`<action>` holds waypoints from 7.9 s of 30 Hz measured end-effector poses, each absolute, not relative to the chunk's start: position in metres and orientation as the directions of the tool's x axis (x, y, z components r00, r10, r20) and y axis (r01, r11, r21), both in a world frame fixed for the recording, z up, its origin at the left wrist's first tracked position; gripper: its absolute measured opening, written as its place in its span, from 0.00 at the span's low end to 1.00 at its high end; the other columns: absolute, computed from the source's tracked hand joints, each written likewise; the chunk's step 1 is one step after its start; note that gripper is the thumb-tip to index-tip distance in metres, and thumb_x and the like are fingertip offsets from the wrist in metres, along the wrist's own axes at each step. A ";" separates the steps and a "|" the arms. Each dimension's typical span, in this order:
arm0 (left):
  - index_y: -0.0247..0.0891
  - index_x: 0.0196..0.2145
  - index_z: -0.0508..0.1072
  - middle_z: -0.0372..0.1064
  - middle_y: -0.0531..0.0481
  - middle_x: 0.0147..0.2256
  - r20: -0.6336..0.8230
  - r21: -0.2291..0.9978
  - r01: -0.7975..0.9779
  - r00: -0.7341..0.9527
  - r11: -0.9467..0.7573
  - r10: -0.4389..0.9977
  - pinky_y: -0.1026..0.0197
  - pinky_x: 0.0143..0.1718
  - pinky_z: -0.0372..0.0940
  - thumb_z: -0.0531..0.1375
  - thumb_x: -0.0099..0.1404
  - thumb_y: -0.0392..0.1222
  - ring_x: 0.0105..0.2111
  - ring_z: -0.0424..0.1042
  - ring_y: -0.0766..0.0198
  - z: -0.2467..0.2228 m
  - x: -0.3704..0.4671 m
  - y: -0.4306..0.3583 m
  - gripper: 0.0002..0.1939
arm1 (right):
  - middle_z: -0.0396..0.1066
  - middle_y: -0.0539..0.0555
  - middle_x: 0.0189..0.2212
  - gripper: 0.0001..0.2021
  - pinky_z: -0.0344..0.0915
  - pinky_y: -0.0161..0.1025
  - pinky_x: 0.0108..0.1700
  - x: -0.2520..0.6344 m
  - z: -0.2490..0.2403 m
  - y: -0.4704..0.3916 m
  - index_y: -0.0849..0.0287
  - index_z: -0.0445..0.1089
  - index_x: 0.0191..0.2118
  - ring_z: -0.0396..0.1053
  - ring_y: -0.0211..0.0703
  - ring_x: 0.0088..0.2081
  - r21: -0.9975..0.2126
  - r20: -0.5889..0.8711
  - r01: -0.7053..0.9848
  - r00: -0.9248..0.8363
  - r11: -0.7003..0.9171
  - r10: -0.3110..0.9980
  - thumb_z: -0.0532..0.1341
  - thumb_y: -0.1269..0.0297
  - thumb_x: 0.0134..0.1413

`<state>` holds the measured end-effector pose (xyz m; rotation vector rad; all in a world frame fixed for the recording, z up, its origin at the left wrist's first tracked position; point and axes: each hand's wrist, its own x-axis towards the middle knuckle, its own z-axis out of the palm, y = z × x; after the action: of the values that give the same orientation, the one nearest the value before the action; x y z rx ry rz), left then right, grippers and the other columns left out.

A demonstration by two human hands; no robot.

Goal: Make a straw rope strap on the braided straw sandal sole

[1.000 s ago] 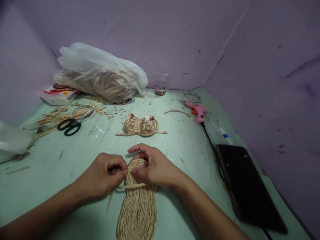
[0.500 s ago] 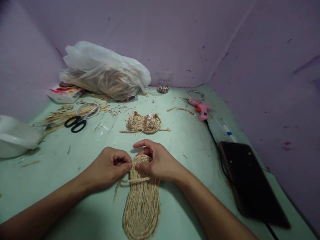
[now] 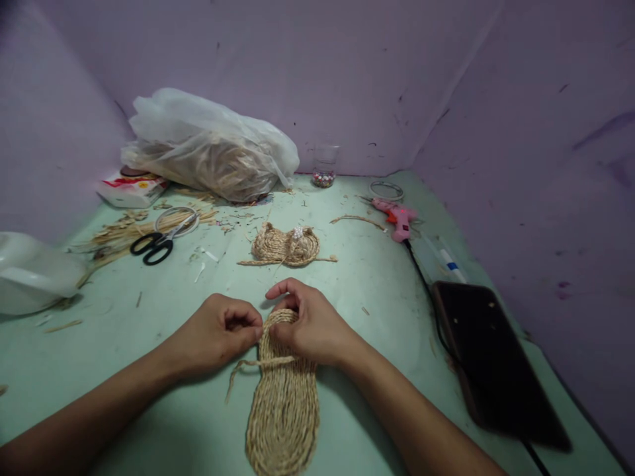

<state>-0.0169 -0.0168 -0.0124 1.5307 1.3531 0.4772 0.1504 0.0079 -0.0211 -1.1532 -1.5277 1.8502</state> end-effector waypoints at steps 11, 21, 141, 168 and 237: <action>0.33 0.18 0.67 0.55 0.57 0.15 -0.328 0.817 0.559 0.250 0.141 0.911 0.67 0.18 0.47 0.56 0.50 0.39 0.17 0.52 0.72 -0.012 -0.014 -0.017 0.08 | 0.63 0.46 0.25 0.20 0.54 0.31 0.23 0.151 -0.023 0.007 0.59 0.59 0.41 0.57 0.30 0.22 -0.965 -0.263 0.157 -0.553 -0.210 0.791 0.59 0.80 0.38; 0.33 0.20 0.68 0.54 0.57 0.15 -0.317 0.830 0.536 0.223 0.155 0.922 0.68 0.19 0.48 0.55 0.52 0.40 0.18 0.52 0.72 -0.015 -0.014 -0.021 0.08 | 0.63 0.45 0.25 0.18 0.54 0.30 0.24 0.149 -0.024 0.007 0.60 0.61 0.39 0.57 0.29 0.22 -0.963 -0.267 0.117 -0.552 -0.244 0.790 0.58 0.81 0.38; 0.32 0.26 0.71 0.63 0.54 0.19 -0.174 0.913 0.395 0.159 0.099 0.972 0.68 0.18 0.54 0.58 0.51 0.40 0.18 0.58 0.72 -0.018 -0.008 -0.025 0.07 | 0.67 0.51 0.29 0.16 0.61 0.35 0.30 0.161 -0.013 0.004 0.63 0.65 0.38 0.63 0.34 0.27 -0.959 -0.283 0.145 -0.451 -0.243 0.846 0.62 0.75 0.37; 0.33 0.15 0.70 0.62 0.52 0.14 -0.248 0.723 0.690 0.238 0.016 0.939 0.66 0.18 0.52 0.52 0.43 0.34 0.18 0.57 0.69 -0.011 -0.004 -0.020 0.08 | 0.62 0.45 0.21 0.17 0.52 0.32 0.23 0.151 -0.027 -0.007 0.59 0.61 0.39 0.56 0.32 0.21 -0.962 -0.176 0.270 -0.477 -0.047 0.861 0.58 0.78 0.38; 0.32 0.15 0.67 0.54 0.56 0.14 -0.130 0.808 0.588 0.205 -0.016 0.970 0.67 0.19 0.48 0.52 0.43 0.33 0.18 0.53 0.72 -0.019 0.006 -0.036 0.05 | 0.54 0.44 0.19 0.14 0.46 0.31 0.21 0.151 -0.032 -0.011 0.56 0.47 0.23 0.49 0.32 0.22 -0.943 -0.203 0.327 -0.407 -0.066 0.891 0.55 0.77 0.28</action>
<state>0.0064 -0.0357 -0.0186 1.7010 1.4771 0.6186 0.1508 -0.0106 -0.0316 -1.3042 -1.7197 1.4910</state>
